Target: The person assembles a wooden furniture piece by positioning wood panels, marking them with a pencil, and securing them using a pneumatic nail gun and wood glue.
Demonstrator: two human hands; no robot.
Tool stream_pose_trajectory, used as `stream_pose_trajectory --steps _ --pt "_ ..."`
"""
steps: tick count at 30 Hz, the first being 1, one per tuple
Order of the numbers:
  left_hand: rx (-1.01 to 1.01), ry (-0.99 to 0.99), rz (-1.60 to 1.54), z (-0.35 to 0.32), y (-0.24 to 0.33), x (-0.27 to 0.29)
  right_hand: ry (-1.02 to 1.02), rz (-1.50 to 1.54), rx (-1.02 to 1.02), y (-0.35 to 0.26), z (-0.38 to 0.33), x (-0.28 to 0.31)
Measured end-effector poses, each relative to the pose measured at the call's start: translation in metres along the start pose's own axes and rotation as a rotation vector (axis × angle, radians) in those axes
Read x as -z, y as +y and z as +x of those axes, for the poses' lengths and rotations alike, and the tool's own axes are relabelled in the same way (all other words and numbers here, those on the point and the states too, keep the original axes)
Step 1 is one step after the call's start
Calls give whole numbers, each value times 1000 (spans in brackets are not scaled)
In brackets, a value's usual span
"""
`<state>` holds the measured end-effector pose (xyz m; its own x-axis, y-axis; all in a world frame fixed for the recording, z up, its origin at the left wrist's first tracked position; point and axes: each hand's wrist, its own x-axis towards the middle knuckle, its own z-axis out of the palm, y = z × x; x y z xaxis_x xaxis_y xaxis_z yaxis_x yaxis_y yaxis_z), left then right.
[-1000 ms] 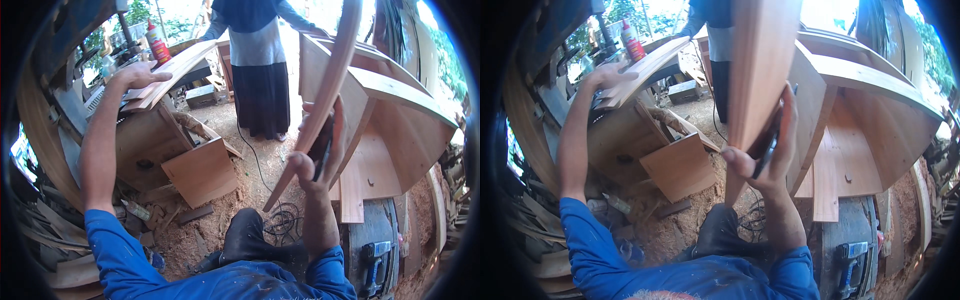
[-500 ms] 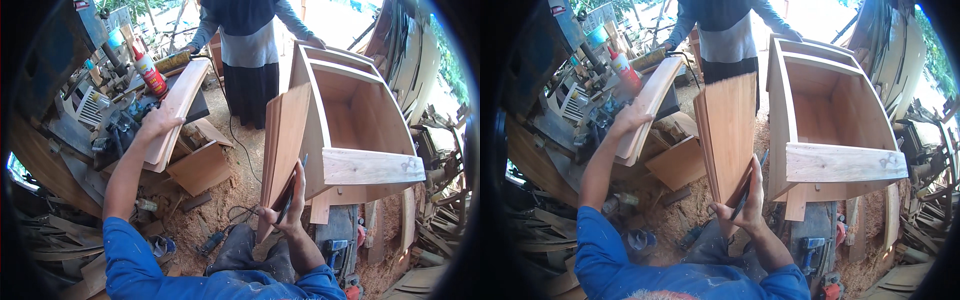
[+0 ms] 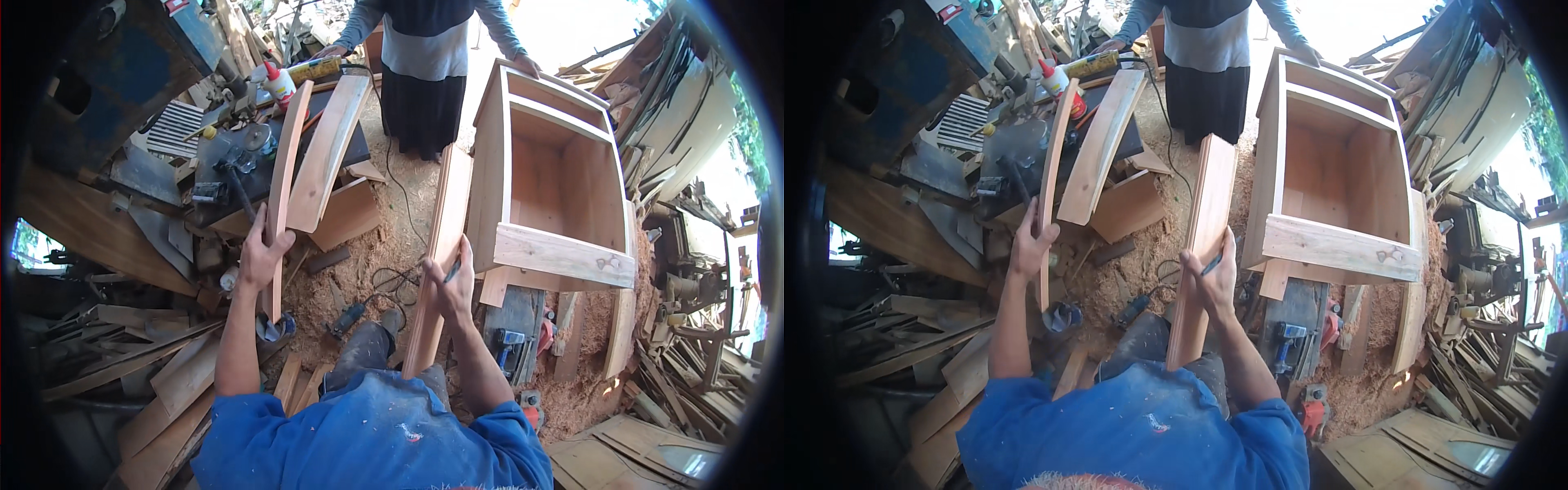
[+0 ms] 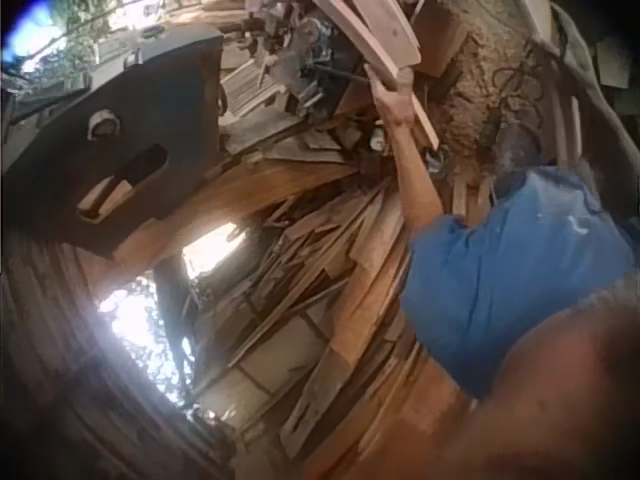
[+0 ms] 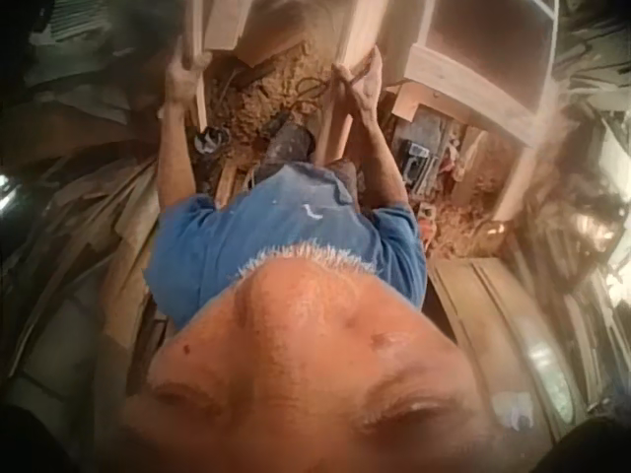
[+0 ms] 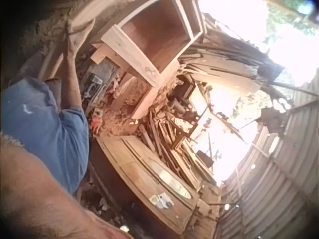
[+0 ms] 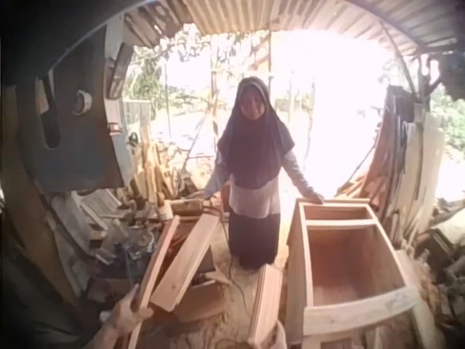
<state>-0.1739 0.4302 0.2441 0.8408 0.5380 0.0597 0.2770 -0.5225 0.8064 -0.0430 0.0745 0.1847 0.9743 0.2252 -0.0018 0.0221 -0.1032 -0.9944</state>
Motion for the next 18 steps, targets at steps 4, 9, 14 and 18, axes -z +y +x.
stream_pose_trajectory --steps 4,9,14,18 --pt "58 -111 -249 -38 4 28 -80 150 -106 -10 42 -34" --pt "88 -380 -958 -22 13 15 -429 1127 -273 -16 74 -94" --pt "202 -481 -813 29 38 -44 -395 1138 -231 -45 111 -154" --pt "15 -431 -576 58 59 -82 -354 1014 -175 -48 128 -177"
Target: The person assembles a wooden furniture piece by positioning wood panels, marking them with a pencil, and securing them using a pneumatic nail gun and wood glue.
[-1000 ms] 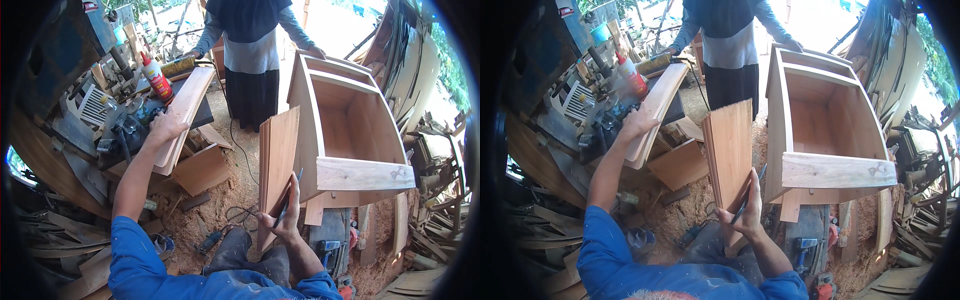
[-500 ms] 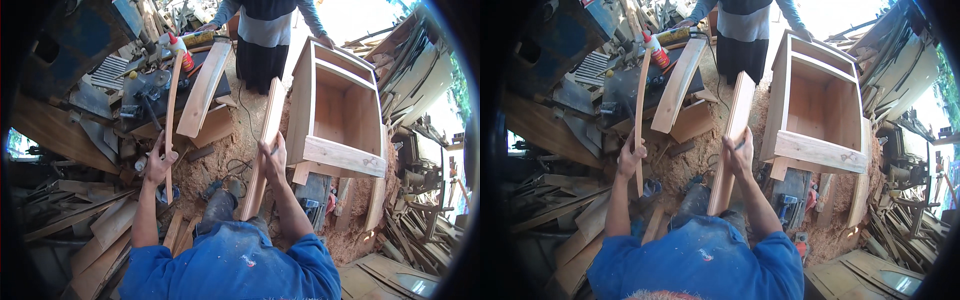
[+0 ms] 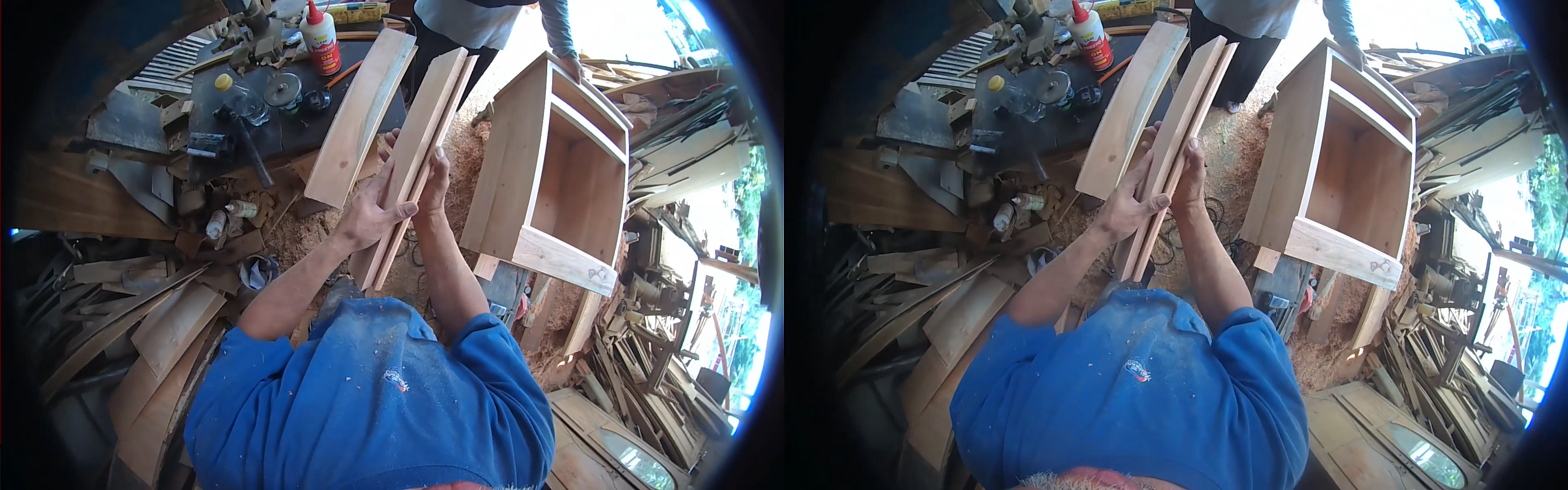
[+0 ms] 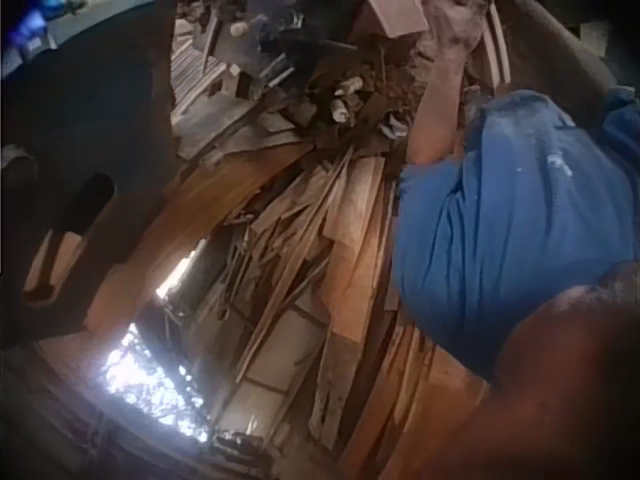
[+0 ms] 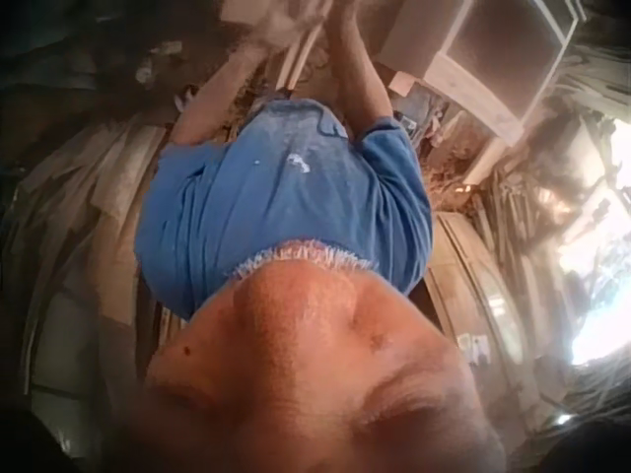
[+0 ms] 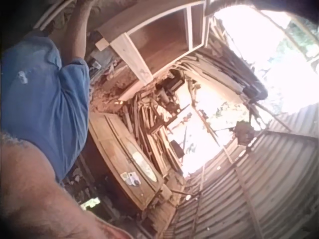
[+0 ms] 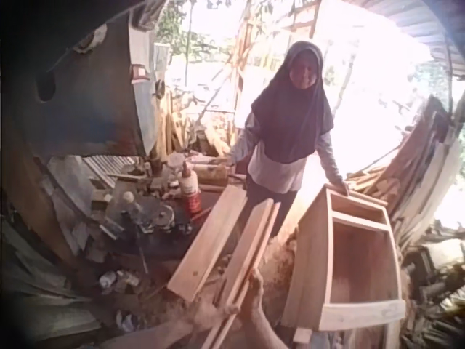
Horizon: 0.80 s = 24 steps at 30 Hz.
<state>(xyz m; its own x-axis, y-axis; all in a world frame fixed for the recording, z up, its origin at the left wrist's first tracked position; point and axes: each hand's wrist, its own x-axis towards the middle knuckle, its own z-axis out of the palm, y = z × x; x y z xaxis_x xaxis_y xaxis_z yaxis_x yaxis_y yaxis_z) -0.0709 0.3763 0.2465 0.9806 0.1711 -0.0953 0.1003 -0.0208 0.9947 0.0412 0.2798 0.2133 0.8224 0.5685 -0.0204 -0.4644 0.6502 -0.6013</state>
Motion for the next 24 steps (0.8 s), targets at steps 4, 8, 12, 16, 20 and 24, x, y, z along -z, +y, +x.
stream_pose_trajectory --steps 4,8,12,16,20,24 --pt "20 -57 13 21 14 7 8 64 -79 2 19 6" --pt "-5 -86 140 33 19 25 56 152 -19 9 35 -2" --pt "203 -62 111 49 6 73 186 -63 -25 15 66 8" --pt "330 -220 -376 44 37 122 338 -90 -41 22 98 26" --pt "118 -384 -355 23 55 164 464 -833 0 33 117 20" --pt "106 -262 -387 -10 78 166 533 -969 37 58 133 -13"
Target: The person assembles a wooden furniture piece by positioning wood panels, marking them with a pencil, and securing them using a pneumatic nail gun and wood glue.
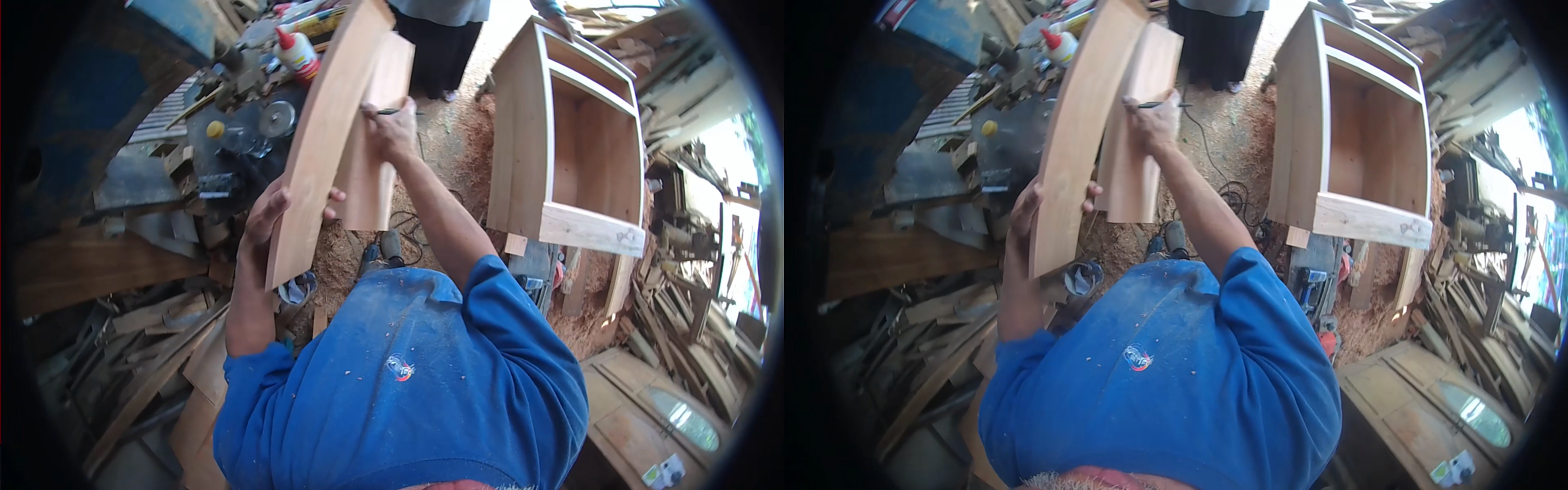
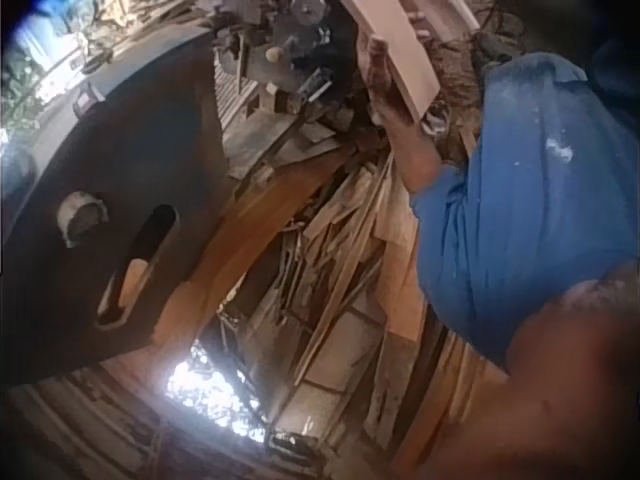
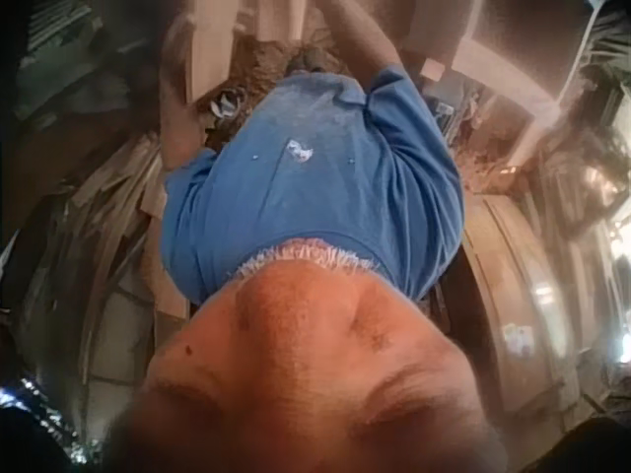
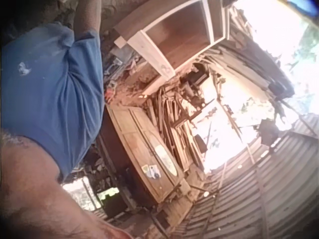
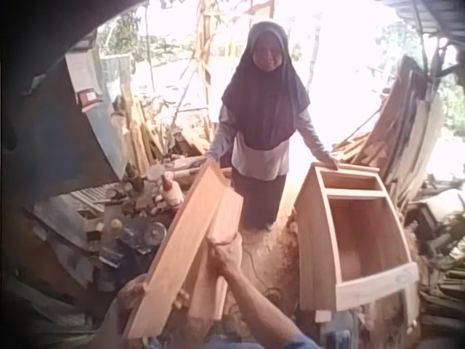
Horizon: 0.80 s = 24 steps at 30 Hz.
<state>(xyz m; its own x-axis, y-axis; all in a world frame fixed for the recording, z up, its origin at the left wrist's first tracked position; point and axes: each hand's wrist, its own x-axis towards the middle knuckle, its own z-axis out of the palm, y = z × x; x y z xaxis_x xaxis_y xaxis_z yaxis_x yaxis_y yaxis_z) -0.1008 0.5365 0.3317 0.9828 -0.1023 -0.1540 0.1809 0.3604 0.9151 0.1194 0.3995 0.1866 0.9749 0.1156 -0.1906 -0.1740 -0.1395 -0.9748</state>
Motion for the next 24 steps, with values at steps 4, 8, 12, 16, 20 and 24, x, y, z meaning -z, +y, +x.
stream_pose_trajectory --steps 4,8,12,16,20,24 --pt "30 -15 37 17 -6 -39 293 -480 84 53 60 -7" --pt "23 139 221 -22 -14 -9 94 -267 16 13 7 -63" --pt "17 148 257 -20 -21 -6 163 -112 122 21 20 -33" --pt "4 226 300 -36 -27 19 149 95 188 20 11 -15" --pt "-117 308 344 -24 -33 16 237 239 185 37 23 22" --pt "-168 350 446 -2 -57 19 254 360 121 26 21 72"
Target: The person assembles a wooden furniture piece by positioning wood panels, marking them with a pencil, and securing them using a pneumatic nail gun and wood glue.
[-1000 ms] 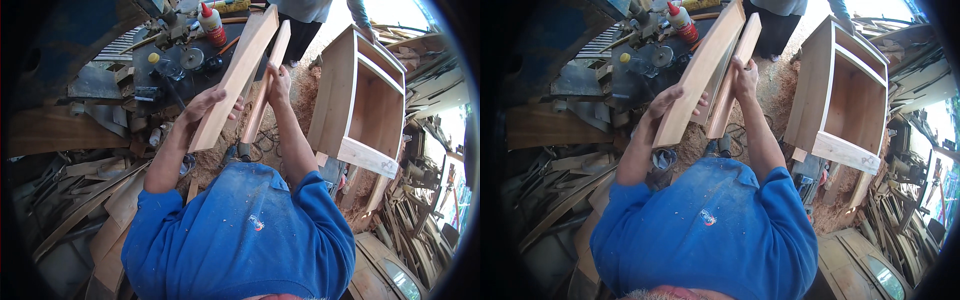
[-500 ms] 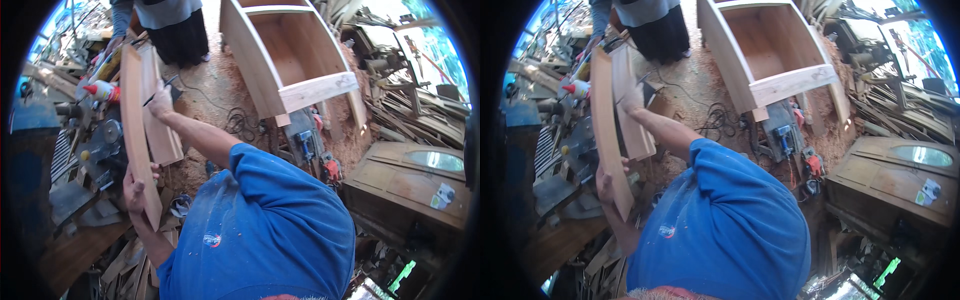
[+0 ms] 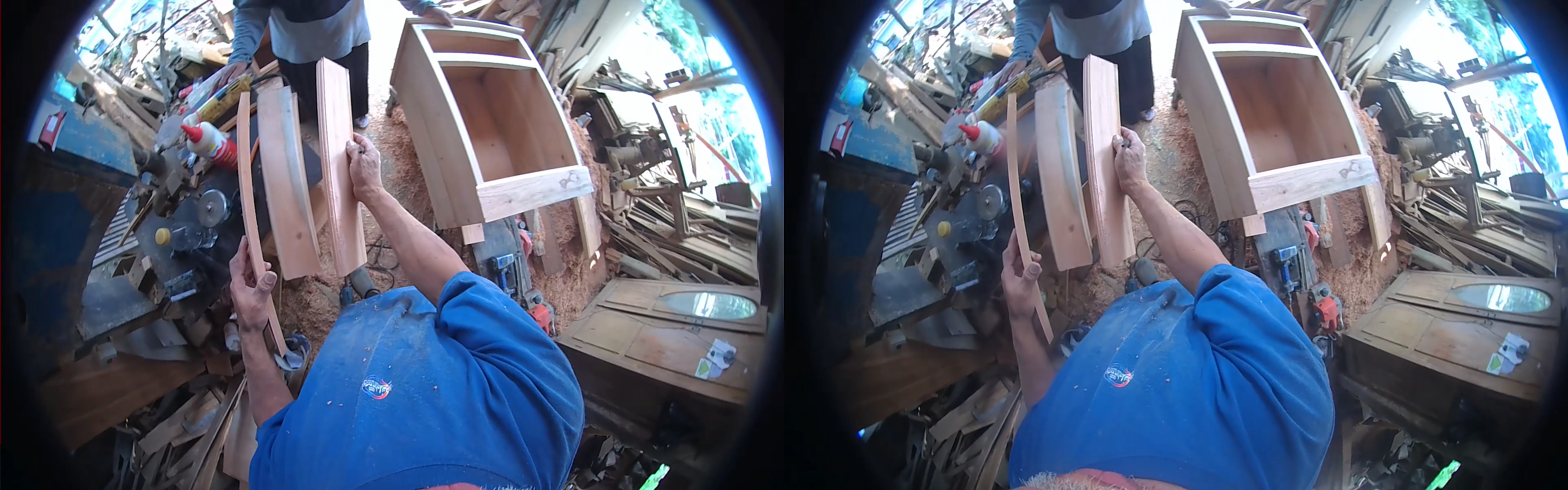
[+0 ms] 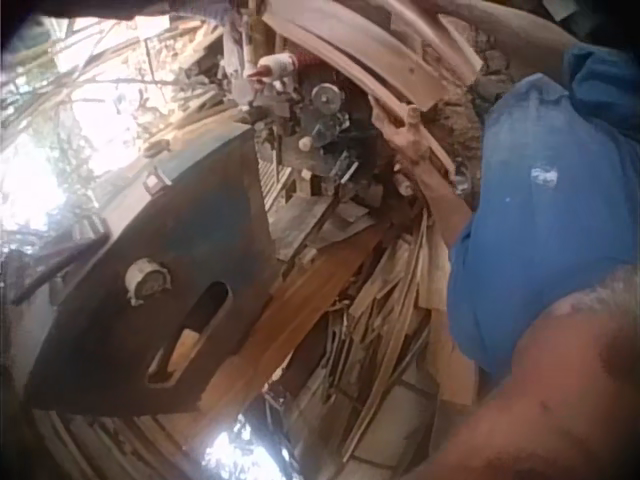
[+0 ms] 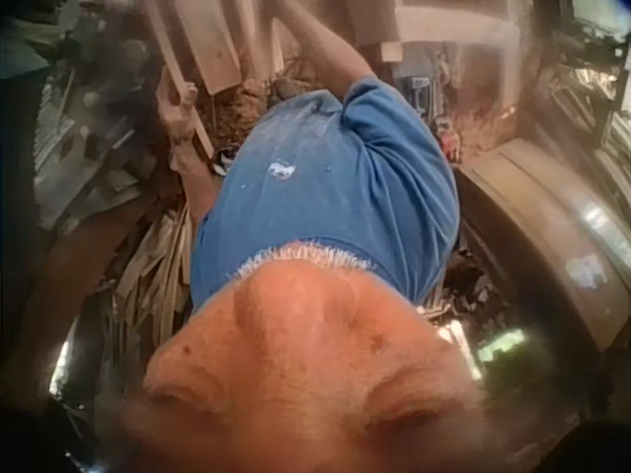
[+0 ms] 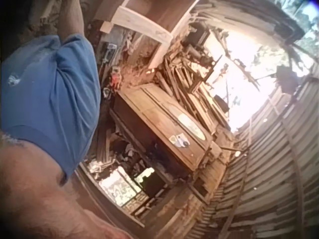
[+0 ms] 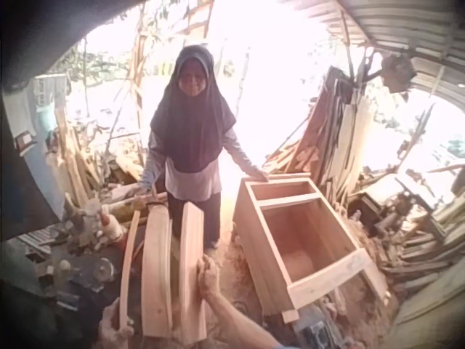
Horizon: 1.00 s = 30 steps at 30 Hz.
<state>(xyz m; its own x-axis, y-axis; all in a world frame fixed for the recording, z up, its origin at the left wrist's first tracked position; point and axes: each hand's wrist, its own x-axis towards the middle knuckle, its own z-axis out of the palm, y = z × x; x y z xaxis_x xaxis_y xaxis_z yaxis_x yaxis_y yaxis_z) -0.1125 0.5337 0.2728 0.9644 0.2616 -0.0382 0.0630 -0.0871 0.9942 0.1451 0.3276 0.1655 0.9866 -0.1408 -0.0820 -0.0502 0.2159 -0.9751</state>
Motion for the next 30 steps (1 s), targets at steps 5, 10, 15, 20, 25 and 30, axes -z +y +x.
stream_pose_trajectory --steps 5,10,15,20,25,30 --pt "-4 -87 -80 15 -16 -31 107 -384 294 9 15 43" --pt "-47 -52 -52 27 -7 -39 65 -342 265 6 -3 28" --pt "-100 -19 294 50 7 -28 39 -293 79 2 -24 15" --pt "-309 79 982 51 56 -19 -77 -229 -25 27 -33 -29" --pt "-409 104 1100 41 64 -26 -146 180 -166 41 -42 -30" --pt "-588 75 1145 42 52 -21 -347 409 -452 -6 -41 -22"
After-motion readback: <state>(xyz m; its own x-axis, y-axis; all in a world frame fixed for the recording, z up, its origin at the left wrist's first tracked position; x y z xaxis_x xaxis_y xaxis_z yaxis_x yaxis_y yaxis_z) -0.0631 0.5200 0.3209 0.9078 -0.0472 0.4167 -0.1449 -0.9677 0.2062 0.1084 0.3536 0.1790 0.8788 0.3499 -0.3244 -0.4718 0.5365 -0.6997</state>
